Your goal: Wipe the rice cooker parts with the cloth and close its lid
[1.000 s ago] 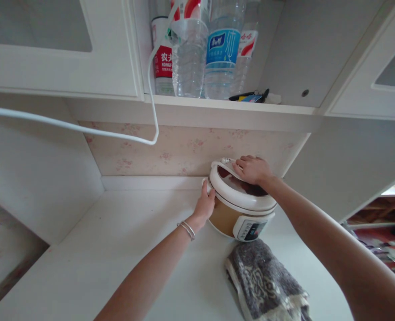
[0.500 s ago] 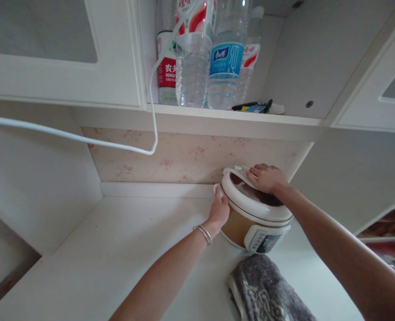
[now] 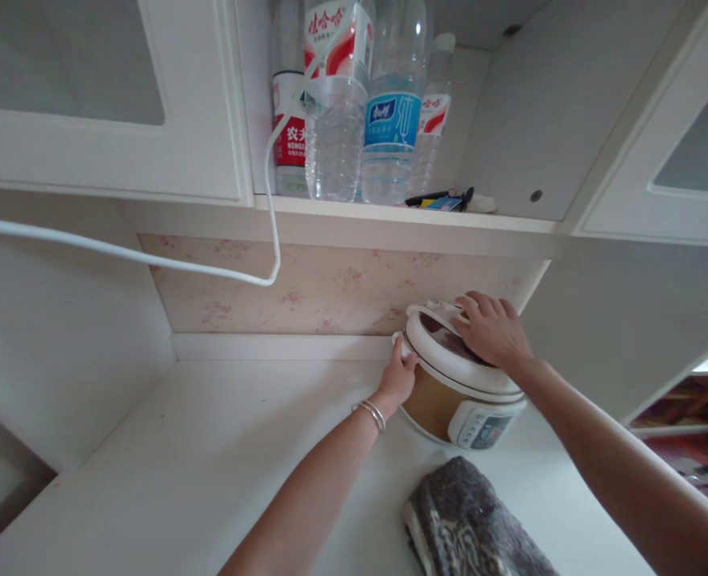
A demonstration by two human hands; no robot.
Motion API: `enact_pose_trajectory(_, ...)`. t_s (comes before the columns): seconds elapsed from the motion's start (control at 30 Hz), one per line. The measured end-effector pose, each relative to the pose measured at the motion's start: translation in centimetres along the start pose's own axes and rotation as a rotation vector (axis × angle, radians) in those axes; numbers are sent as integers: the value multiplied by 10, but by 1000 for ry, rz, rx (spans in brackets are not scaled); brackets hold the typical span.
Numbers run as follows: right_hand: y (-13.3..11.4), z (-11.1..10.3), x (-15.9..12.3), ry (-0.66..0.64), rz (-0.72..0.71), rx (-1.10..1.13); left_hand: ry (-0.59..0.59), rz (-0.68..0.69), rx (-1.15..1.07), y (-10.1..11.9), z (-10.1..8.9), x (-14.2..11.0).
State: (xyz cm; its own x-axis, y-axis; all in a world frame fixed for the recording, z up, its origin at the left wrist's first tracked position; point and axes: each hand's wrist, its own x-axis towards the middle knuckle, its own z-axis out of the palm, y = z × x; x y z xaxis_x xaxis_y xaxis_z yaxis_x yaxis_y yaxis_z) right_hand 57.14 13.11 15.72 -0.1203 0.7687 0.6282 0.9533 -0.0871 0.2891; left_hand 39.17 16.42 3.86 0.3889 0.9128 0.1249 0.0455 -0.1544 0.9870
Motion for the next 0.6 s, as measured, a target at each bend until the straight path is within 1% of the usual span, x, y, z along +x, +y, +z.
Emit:
enact_pose_trajectory(0.03, -11, -8, -14, 39, 15, 45, -11, -6, -3, 1, -2, -4)
enact_pose_trajectory(0.07, -25, -16, -33, 47, 15, 114, -25, -25, -20, 1, -4, -9)
enact_pose_trajectory(0.1, -40, -23, -56, 19, 0, 213, -42, -61, -58, 0, -6, -17)
enact_pose_trajectory(0.13, -57, -29, -84, -31, -2, 333, -62, -111, -116, -3, -9, -28)
enact_pose_trajectory(0.17, -73, -34, -114, -119, 15, 455, -82, -173, -186, -7, -12, -41)
enact_pose_trajectory(0.23, -103, -37, -179, -331, 83, 617, -116, -295, -325, -20, -23, -73)
enact_pose_trajectory(0.3, -121, -31, -241, -458, 139, 680, -128, -354, -379, -37, -42, -109)
enact_pose_trajectory(0.33, -124, -25, -267, -487, 173, 688, -131, -359, -369, -47, -54, -127)
enact_pose_trajectory(0.37, -122, -17, -290, -511, 191, 694, -115, -364, -342, -57, -67, -143)
enact_pose_trajectory(0.4, -116, -9, -308, -507, 195, 700, -95, -375, -316, -66, -81, -158)
enact_pose_trajectory(0.47, -93, 7, -333, -462, 198, 683, -37, -381, -288, -83, -108, -184)
enact_pose_trajectory(0.53, -64, 21, -343, -405, 284, 608, 21, -384, -309, -95, -131, -203)
enact_pose_trajectory(0.6, -37, 31, -344, -399, 354, 545, 49, -391, -365, -102, -146, -217)
